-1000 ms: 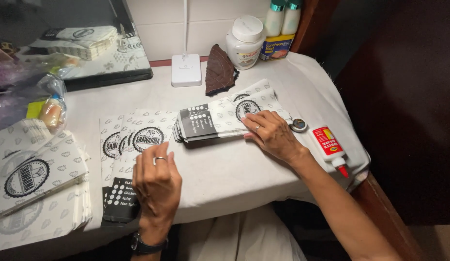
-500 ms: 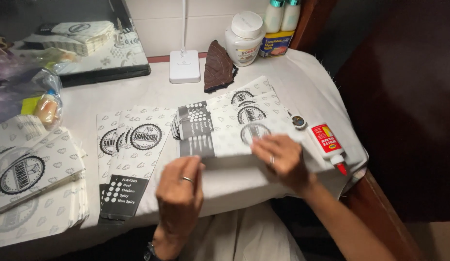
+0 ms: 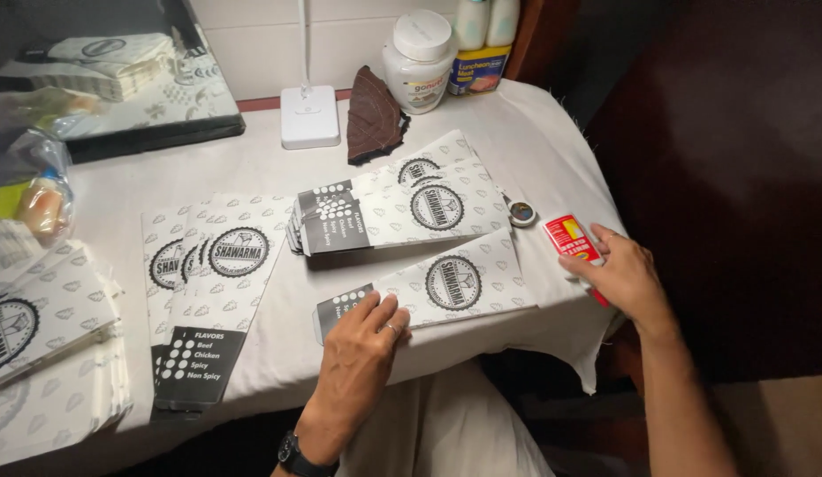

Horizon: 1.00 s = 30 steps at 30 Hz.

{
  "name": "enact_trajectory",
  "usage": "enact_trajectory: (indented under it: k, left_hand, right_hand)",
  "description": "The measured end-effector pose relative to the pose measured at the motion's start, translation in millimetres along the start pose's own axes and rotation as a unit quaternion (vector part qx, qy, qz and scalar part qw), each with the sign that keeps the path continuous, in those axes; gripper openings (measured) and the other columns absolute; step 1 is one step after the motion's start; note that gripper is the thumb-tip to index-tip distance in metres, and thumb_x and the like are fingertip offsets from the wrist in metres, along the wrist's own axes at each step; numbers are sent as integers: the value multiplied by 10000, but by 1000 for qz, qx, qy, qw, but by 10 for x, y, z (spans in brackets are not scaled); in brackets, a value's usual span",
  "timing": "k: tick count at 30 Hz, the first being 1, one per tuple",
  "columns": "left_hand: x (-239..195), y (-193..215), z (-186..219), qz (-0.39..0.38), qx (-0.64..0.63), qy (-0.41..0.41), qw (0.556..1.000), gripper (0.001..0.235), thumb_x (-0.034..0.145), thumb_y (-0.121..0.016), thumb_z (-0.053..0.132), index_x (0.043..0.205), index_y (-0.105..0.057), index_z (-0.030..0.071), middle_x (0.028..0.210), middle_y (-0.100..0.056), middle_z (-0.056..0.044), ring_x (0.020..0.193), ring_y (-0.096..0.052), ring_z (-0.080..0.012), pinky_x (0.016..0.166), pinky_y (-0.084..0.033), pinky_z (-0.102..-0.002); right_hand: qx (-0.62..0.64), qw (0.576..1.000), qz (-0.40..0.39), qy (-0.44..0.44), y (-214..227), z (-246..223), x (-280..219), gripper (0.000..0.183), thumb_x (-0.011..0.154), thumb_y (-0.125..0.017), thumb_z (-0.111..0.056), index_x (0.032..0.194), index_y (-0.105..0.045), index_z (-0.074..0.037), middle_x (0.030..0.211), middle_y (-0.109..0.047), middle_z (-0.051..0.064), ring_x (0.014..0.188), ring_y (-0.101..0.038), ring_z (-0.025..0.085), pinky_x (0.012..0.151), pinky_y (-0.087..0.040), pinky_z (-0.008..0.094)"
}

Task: The person assembles flat paper wrappers by applying glue to the edges and folding them into sleeves. They repeat this process for multiple wrappers, stacking the finished ones on the table.

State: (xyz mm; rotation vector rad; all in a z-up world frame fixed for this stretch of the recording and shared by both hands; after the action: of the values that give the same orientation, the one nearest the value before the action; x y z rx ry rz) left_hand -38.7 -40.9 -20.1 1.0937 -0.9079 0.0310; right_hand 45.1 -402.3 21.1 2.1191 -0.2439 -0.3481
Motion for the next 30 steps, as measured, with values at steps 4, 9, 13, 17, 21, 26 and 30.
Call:
enact_trajectory:
  k: [4,9,13,17,21,26,30]
  left_hand:
    - [51,-1,-64,-26,-13,17,999,206,815,-821,113,990,-724,63,1094,-735,-104,1063,-679,-339,755,-588,-434]
    - [99,-83,-328,-113,-80,87,987,127,782,-845,264,873,-796,191,1048,-793,-16,869,-747,-228,636,-568,-409]
    - [240,-39,-511,-180,-92,141,969,50,896,-729,252,879,-731,205,652,-701,-60,579,-671,-312,532,-480,-465]
    - [388,44,-565,-203,-100,194,955,73,895,-736,227,943,-742,171,765,-782,-129,747,-761,-399,683,-591,-520]
    - [469,98,-556,-226,-129,225,939,76,910,-730,210,936,-752,142,786,-794,-137,743,-774,-391,695,-594,-470]
    - [485,165,-557,-236,-150,237,931,111,927,-703,217,944,-759,123,815,-794,-171,762,-757,-430,735,-580,-520]
    - [507,172,-568,-244,-150,244,927,127,935,-695,233,938,-764,127,818,-798,-163,765,-760,-421,750,-584,-508]
  right_hand:
    - [261,965,1,-33,-120,208,51,535,747,-860,-77,1247,-707,37,1049,-764,172,856,-701,207,762,-586,331]
    - [612,784,56,83,-166,362,-272,357,794,-780,-14,1064,-561,-94,943,-567,18,920,-598,160,773,-541,268]
    - [581,783,130,182,-430,416,-429,243,759,-851,-22,902,-654,-36,860,-698,78,774,-689,175,725,-645,325]
    - [524,792,179,259,-718,390,-513,572,673,-911,45,1154,-608,-9,967,-669,105,931,-666,177,890,-584,368]
    - [499,818,100,268,-764,55,-584,445,673,-897,106,1025,-633,40,828,-710,151,796,-717,184,759,-634,377]
    - [497,808,179,260,-670,222,-573,500,635,-935,63,1036,-644,-8,851,-669,105,840,-649,158,824,-592,372]
    - [514,795,204,252,-614,683,-313,459,711,-912,41,1059,-620,-29,876,-656,82,853,-652,123,849,-592,329]
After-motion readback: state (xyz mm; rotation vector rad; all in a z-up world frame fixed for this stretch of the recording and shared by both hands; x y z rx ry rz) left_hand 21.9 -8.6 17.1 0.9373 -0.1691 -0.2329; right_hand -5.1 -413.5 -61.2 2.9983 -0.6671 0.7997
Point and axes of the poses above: each hand's wrist, its own x-axis towards the middle knuckle, its own y-axis out of the back of the hand, z = x × y, the point moved 2 cm from there along x, towards the middle knuckle
